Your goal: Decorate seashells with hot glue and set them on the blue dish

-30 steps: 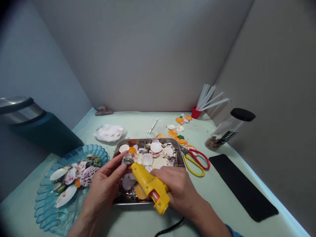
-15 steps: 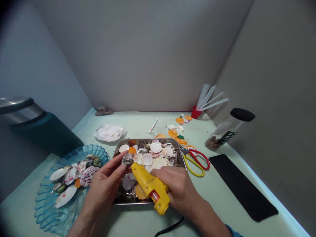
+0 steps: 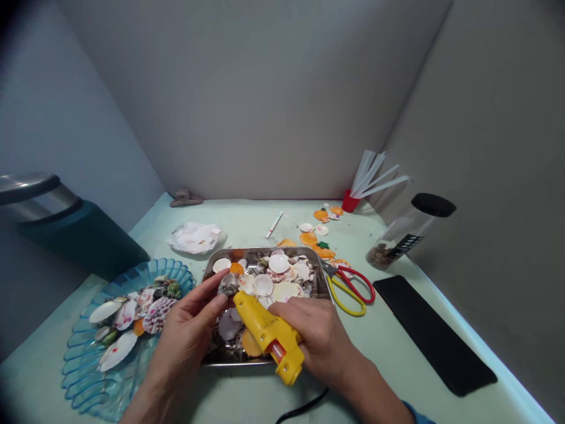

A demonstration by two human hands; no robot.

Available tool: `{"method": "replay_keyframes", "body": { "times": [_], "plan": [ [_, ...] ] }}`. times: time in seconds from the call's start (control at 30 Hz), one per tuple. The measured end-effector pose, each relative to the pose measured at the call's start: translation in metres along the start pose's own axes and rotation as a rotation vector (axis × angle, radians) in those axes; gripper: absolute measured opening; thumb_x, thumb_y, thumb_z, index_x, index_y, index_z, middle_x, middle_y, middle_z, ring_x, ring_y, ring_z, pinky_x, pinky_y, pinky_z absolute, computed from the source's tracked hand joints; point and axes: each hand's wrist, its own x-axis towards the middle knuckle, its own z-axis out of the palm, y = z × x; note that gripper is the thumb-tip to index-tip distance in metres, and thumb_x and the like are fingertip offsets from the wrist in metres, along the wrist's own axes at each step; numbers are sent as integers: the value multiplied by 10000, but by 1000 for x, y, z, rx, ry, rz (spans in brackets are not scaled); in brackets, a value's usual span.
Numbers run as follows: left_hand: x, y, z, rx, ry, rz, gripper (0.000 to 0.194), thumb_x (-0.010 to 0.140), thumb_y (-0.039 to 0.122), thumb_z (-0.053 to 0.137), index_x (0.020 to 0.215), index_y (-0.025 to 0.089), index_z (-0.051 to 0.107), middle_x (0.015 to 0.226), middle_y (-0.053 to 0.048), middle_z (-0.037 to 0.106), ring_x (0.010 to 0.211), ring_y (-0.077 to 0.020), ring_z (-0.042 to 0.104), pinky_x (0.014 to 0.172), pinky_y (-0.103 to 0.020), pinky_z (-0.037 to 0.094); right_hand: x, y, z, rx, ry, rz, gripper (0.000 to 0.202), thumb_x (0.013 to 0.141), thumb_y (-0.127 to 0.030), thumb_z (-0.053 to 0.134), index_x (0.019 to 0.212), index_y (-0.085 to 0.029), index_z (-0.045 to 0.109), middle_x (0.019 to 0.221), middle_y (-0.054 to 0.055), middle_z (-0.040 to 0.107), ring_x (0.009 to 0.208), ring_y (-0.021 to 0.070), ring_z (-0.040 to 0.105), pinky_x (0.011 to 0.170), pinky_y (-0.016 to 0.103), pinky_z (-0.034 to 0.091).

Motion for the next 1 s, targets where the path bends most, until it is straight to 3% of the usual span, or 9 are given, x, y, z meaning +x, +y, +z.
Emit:
{"method": "replay_keyframes", "body": {
  "times": [0.2,0.5,0.7,1.0],
  "plan": [
    [0,-1,-3,16,-29,16,423,743,247,741,1162,268,683,1296,-76,627,1101,-253,625,906,-309,510,1,-1,-2,39,-1,4,325,935,-447,503,903,-154,642,627,24,621,520,145,543,496,256,362],
    [-2,1,-3,27,-72,20,426,753,257,734,1175,251,677,1295,-92,624,1030,-244,650,884,-318,508,0,1,-4,202,-59,88,241,899,-401,567,912,-171,636,758,48,692,621,165,619,565,248,423],
    [-1,0,-5,11,-97,0,406,765,253,725,1168,267,679,1282,-78,633,851,-166,672,857,-302,501,0,0,-5,245,-54,89,189,895,-363,571,910,-184,628,851,79,725,707,198,673,576,247,456],
    [0,0,-5,3,-51,-55,454,763,280,728,1206,216,654,1059,-91,728,804,-157,662,833,-279,482,0,-1,-5,196,-15,76,168,894,-335,571,901,-177,628,858,101,734,719,218,694,551,250,475]
  ]
}}
